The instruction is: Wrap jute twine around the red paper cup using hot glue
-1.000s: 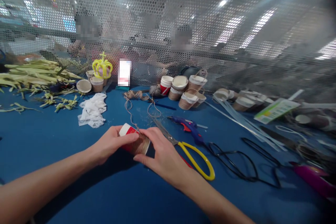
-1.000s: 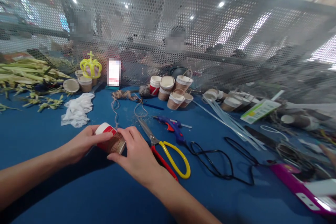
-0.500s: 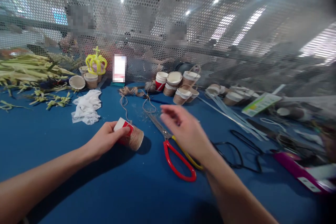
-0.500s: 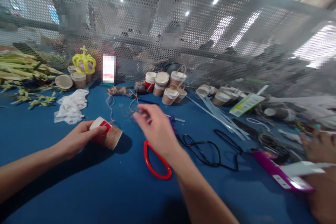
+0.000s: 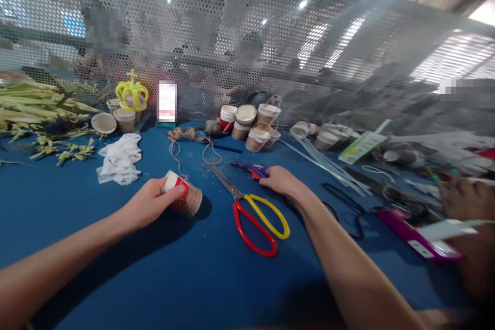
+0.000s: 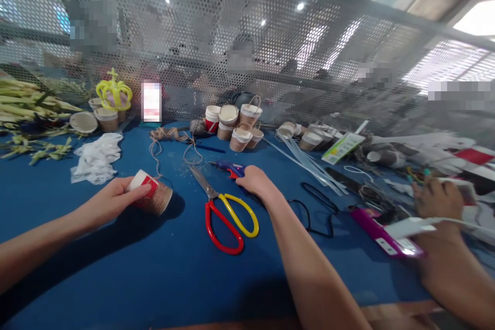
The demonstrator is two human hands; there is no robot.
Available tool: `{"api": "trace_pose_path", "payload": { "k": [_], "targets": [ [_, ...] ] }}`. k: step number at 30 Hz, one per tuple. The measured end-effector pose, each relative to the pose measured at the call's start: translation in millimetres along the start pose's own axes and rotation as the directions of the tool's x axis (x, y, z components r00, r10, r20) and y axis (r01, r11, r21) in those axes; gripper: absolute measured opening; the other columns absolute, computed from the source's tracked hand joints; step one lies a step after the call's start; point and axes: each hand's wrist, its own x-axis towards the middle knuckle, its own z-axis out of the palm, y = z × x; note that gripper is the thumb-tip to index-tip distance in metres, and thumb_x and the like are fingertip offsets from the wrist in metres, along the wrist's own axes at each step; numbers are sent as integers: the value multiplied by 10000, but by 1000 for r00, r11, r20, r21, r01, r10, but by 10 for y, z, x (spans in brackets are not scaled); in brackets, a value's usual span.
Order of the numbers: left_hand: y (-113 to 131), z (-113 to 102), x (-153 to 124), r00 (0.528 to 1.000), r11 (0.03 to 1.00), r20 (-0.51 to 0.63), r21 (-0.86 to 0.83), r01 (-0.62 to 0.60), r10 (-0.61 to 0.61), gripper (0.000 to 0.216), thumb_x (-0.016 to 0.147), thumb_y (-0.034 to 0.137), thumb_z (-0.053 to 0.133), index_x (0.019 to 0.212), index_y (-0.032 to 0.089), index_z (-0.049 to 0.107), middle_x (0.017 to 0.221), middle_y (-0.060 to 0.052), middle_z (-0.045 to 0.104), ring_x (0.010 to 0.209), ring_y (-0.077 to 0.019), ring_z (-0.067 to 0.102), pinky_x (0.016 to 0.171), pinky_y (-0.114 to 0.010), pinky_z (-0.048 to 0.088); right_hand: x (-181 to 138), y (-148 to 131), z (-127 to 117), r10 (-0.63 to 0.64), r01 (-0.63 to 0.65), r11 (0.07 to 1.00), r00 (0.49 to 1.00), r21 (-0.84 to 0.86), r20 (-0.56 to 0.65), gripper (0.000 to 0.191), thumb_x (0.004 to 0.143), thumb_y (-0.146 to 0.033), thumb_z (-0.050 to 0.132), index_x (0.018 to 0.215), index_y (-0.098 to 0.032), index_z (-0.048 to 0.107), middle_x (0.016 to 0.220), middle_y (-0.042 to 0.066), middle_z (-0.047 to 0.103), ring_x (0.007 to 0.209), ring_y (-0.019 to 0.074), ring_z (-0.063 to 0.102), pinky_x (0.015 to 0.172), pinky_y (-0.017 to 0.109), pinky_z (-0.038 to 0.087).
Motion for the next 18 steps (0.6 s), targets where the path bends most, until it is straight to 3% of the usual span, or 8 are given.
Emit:
{"api": "trace_pose_path", "payload": {
  "k": [4, 7, 10, 13, 15, 18],
  "targets": [
    [24, -13, 10, 999, 999, -39, -11, 35, -36, 393, 756, 461, 484, 795, 91, 611, 759, -59, 650, 697, -183, 551, 652, -271, 406, -73, -57, -50, -45, 58, 977, 997, 203, -68, 116, 768, -196, 560, 838, -103, 558, 647, 32, 594, 585, 142, 581, 590, 283, 477],
    [22, -30, 17, 999, 998, -25, -52, 36, -37, 415, 763, 468, 472, 827, 85, 618, 809, -78, 660, 727, -197, 565, 678, -281, 410, -285, -212, -151, -115, 159, 918, 983, 364, -140, 185, 755, -239, 568, 902, -139, 516, 726, 28, 610, 623, 111, 588, 613, 232, 479],
    [22, -44, 24, 998, 996, -26, -71, 55, -57, 420, 750, 465, 488, 867, 87, 630, 805, -75, 666, 719, -201, 570, 664, -281, 413, -588, -387, -186, -254, 216, 748, 967, 628, -31, 203, 725, -347, 594, 781, -158, 548, 635, 11, 609, 535, 106, 567, 521, 221, 474],
    [35, -59, 33, 996, 993, -36, -84, 78, -81, 388, 733, 460, 508, 802, 102, 643, 742, -60, 663, 671, -188, 562, 626, -265, 407, -871, -520, -93, -376, 269, 752, 925, 602, 57, 261, 739, -383, 565, 617, -153, 565, 558, 11, 605, 485, 97, 551, 469, 201, 448],
    [43, -72, 41, 996, 993, -16, -76, 89, -90, 370, 737, 456, 505, 744, 111, 638, 681, -43, 647, 607, -159, 537, 575, -240, 384, -1005, -581, 13, -442, 306, 734, 893, 606, 85, 219, 749, -371, 549, 731, -157, 586, 566, -1, 614, 453, 96, 544, 451, 208, 448],
    [50, -91, 50, 995, 994, 8, -42, 97, -97, 360, 750, 450, 493, 705, 120, 630, 611, -17, 617, 520, -118, 478, 508, -209, 327, -1118, -634, 151, -397, 248, 768, 908, 591, 135, 246, 740, -384, 538, 828, -160, 589, 506, -17, 584, 388, 97, 509, 383, 208, 422]
  ]
}}
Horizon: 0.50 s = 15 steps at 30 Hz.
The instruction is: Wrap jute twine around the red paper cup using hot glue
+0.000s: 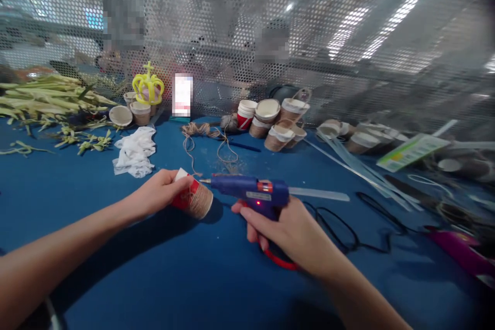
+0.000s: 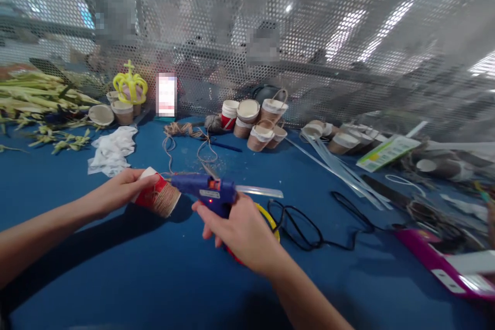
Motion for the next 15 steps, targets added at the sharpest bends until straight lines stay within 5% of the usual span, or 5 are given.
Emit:
{"api": "trace_pose_path", "payload": {
  "k": [4, 7, 11, 15],
  "targets": [
    [33, -12, -6, 999, 999, -12, 6, 35, -35, 344, 740, 441, 506, 722, 128, 649, 640, -31, 645, 529, -127, 491, 499, -208, 324, -26, 47, 95, 60, -72, 992, 993, -107, -106, 220, 722, -387, 545, 656, -179, 576, 430, -23, 534, 333, 90, 458, 313, 205, 362],
    [59, -12, -12, 997, 998, -50, 7, 61, -60, 341, 709, 439, 536, 730, 124, 666, 641, -42, 661, 536, -144, 515, 483, -213, 332, -16, 115, 119, -2, -13, 987, 996, -163, -92, 231, 714, -364, 545, 547, -207, 516, 406, -28, 513, 315, 99, 443, 299, 223, 358],
    [52, -3, -10, 997, 999, -56, 18, 48, -46, 350, 692, 435, 546, 730, 112, 676, 604, -41, 655, 523, -149, 522, 466, -216, 340, 20, 194, 130, -184, 168, 968, 980, -189, -71, 121, 692, -322, 558, 616, -231, 532, 562, 5, 599, 493, 167, 555, 463, 289, 476],
    [20, 8, -7, 999, 999, -50, 48, 11, -8, 345, 708, 419, 530, 739, 111, 682, 623, -46, 661, 525, -142, 523, 465, -213, 346, 31, 226, 124, -238, 216, 950, 968, -227, -74, 93, 720, -320, 542, 694, -232, 559, 636, 23, 614, 579, 192, 577, 570, 324, 491]
  ]
}}
